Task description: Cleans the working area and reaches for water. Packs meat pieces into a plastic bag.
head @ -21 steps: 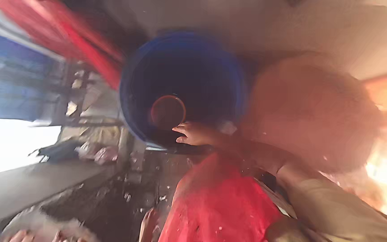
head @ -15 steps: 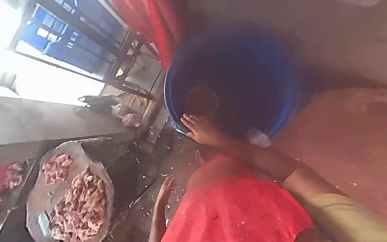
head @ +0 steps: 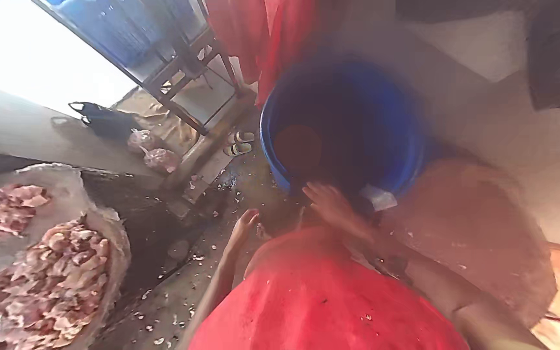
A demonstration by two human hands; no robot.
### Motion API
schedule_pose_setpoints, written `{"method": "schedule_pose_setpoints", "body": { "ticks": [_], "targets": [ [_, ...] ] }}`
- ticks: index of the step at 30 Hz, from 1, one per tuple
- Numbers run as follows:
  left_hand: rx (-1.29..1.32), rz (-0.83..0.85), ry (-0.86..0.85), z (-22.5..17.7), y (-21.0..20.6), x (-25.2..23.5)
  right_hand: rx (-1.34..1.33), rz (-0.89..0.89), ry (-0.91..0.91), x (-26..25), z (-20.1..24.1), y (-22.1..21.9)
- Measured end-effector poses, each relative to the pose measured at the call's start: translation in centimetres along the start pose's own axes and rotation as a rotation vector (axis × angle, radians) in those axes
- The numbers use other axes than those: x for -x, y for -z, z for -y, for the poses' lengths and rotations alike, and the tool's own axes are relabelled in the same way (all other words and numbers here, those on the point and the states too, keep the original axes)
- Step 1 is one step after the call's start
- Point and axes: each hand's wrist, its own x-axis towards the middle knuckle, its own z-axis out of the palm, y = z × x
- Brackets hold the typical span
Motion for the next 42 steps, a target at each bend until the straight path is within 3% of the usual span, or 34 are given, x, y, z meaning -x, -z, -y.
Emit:
{"method": "schedule_pose_setpoints", "body": {
  "ticks": [5, 7, 12, 16, 21, 27, 42],
  "targets": [
    [0.097, 0.305, -0.335, -8.9, -2.9, -3.8, 0.006, -0.082, -0.106, 0.1, 1.7, -1.1],
    [0.142, 0.356, -0.277, -10.5, -3.7, -3.4, -0.03, -0.138, -0.144, 0.3, 2.2, -1.3],
    [0.48, 0.518, -0.185, -9.6, -4.7, -2.6, -0.102, -0.313, -0.252, 1.5, 4.0, -1.5],
    [0.587, 0.567, -0.094, -9.7, -4.6, -1.0, -0.092, -0.499, -0.324, 2.4, 7.0, -0.9],
    [0.681, 0.546, -0.03, -10.4, -5.5, 0.0, -0.303, -0.194, -0.492, 1.6, 8.2, 0.6],
    [0.753, 0.525, 0.018, -11.0, -6.3, 0.9, -0.406, 0.013, -0.467, 1.4, 7.8, 3.2],
    [0.764, 0.52, -0.039, -11.0, -7.0, 2.0, -0.392, -0.055, -0.495, 1.3, 7.2, 2.6]
  ]
}}
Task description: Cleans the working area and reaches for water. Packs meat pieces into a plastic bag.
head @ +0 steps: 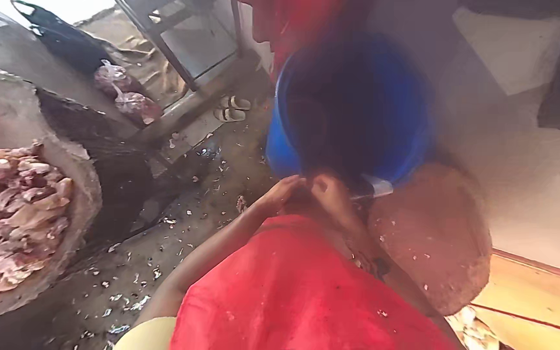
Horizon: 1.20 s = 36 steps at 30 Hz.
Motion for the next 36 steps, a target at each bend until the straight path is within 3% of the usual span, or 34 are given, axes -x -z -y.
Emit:
{"method": "schedule_pose_setpoints", "body": {
  "ticks": [17, 22, 29, 33, 36],
  "targets": [
    [-0.117, -0.09, -0.078, 0.7, 0.6, -1.5, -0.19, 0.034, 0.033, -0.1, -1.1, 0.9],
    [-0.426, -0.258, -0.118, 0.9, 1.5, -1.2, -0.028, 0.047, 0.038, 0.2, -0.1, 1.3],
    [-0.821, -0.19, -0.137, -1.2, -0.9, -0.9, 0.11, 0.166, -0.053, -1.6, 1.3, 1.0],
    [-0.735, -0.19, -0.121, -1.0, -0.2, -0.9, 0.015, 0.089, 0.009, -1.3, 0.5, 1.6],
    [-0.652, -0.254, -0.13, -1.3, 0.7, -0.4, -0.07, -0.156, 0.081, 1.3, 0.1, 5.2]
  ]
}}
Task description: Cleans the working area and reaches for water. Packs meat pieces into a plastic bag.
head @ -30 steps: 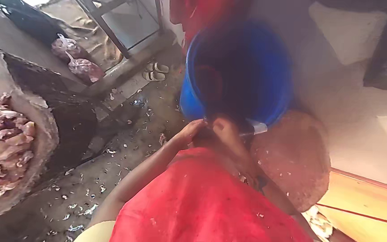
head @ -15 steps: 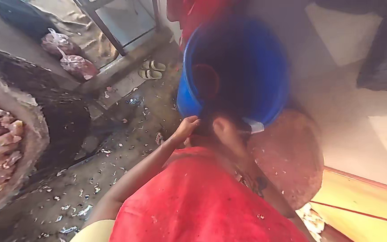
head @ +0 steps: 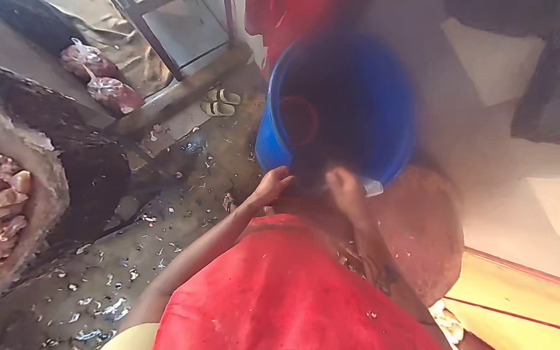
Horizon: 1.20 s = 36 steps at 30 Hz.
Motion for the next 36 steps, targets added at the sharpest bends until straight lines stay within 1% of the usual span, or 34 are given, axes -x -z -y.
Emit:
{"method": "schedule_pose_setpoints", "body": {
  "ticks": [3, 4, 5, 9, 12, 16, 18, 20, 21, 23, 25, 26, 28, 30, 33, 36],
  "targets": [
    [0.018, -0.046, 0.004, 0.6, 1.2, -0.6, 0.049, -0.297, 0.022, 2.4, -0.4, 6.4],
    [0.02, -0.052, 0.007, 0.9, 1.6, -0.9, 0.073, -0.368, 0.014, 3.3, -0.5, 8.8],
    [0.014, -0.054, 0.006, 1.1, 2.0, -1.3, 0.082, -0.414, -0.012, 4.2, -0.5, 11.3],
    [-0.053, -0.06, 0.021, 1.8, 3.3, -3.3, -0.011, -0.611, 0.047, 7.4, -3.5, 19.2],
    [-0.106, -0.061, 0.011, 1.6, 3.1, -4.1, -0.05, -0.654, 0.08, 9.6, -4.7, 23.4],
    [-0.132, -0.046, -0.013, 1.8, 3.2, -4.6, -0.001, -0.67, 0.064, 11.3, -4.8, 25.5],
    [-0.163, -0.04, -0.013, 1.6, 3.5, -4.5, 0.052, -0.668, 0.019, 12.1, -5.0, 26.3],
    [-0.207, -0.067, -0.032, 1.6, 4.3, -4.1, 0.137, -0.654, -0.05, 12.6, -4.5, 26.9],
    [-0.239, -0.107, -0.053, 1.3, 4.9, -3.8, 0.182, -0.645, -0.049, 12.5, -4.3, 27.2],
    [-0.31, -0.219, -0.165, -0.3, 5.7, -2.9, 0.274, -0.649, -0.016, 12.6, -3.9, 28.0],
    [-0.312, -0.286, -0.306, -3.1, 5.2, -1.8, 0.361, -0.671, -0.008, 12.8, -2.9, 29.2],
    [-0.3, -0.275, -0.364, -4.4, 4.6, -1.5, 0.391, -0.682, -0.017, 12.7, -2.5, 29.8],
    [-0.284, -0.17, -0.453, -6.3, 3.5, -1.7, 0.427, -0.722, -0.032, 12.3, -1.9, 30.8],
    [-0.275, -0.041, -0.468, -7.9, 1.4, -2.4, 0.427, -0.741, -0.007, 12.0, -1.6, 31.5],
    [-0.295, 0.052, -0.504, -10.8, -1.7, -2.6, 0.414, -0.659, 0.147, 11.7, -0.4, 31.2],
    [-0.308, 0.04, -0.572, -13.4, -4.2, -3.6, 0.437, -0.575, 0.269, 11.0, 1.2, 30.1]
  ]
}}
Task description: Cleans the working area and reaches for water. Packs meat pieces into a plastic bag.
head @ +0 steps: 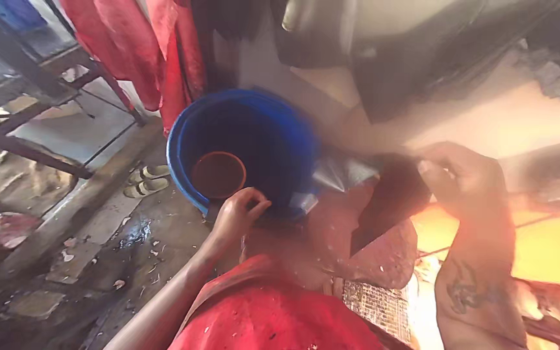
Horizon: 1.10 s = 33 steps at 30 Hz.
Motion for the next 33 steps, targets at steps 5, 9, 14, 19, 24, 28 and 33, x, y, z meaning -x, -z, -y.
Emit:
{"method": "schedule_pose_setpoints", "body": {
  "ticks": [5, 9, 14, 19, 24, 28, 33],
  "targets": [
    [-0.089, -0.233, -0.114, -1.0, -3.1, -3.0, -0.159, 0.024, 0.183, -0.7, -0.4, -1.2],
    [-0.14, -0.356, -0.291, -2.9, -2.2, -3.3, -0.39, 0.106, 0.274, -1.0, -2.3, -3.4],
    [-0.157, -0.309, -0.462, -3.5, 3.5, -1.9, -0.699, 0.25, 0.389, -3.7, -1.4, -7.1],
    [-0.118, -0.422, -0.106, -7.1, 11.4, 7.0, -0.684, 0.383, 0.271, -6.4, 3.7, -13.7],
    [-0.352, -0.491, 0.187, -10.6, 16.4, 15.8, -0.77, 0.305, 0.448, -6.7, 14.2, -23.1],
    [-0.496, -0.526, 0.343, -13.5, 18.5, 22.4, -1.009, 0.275, 0.458, -5.9, 22.3, -26.4],
    [-0.584, -0.485, 0.559, -14.7, 19.8, 30.3, -1.066, 0.045, 0.878, -3.2, 29.2, -29.8]
  ]
}}
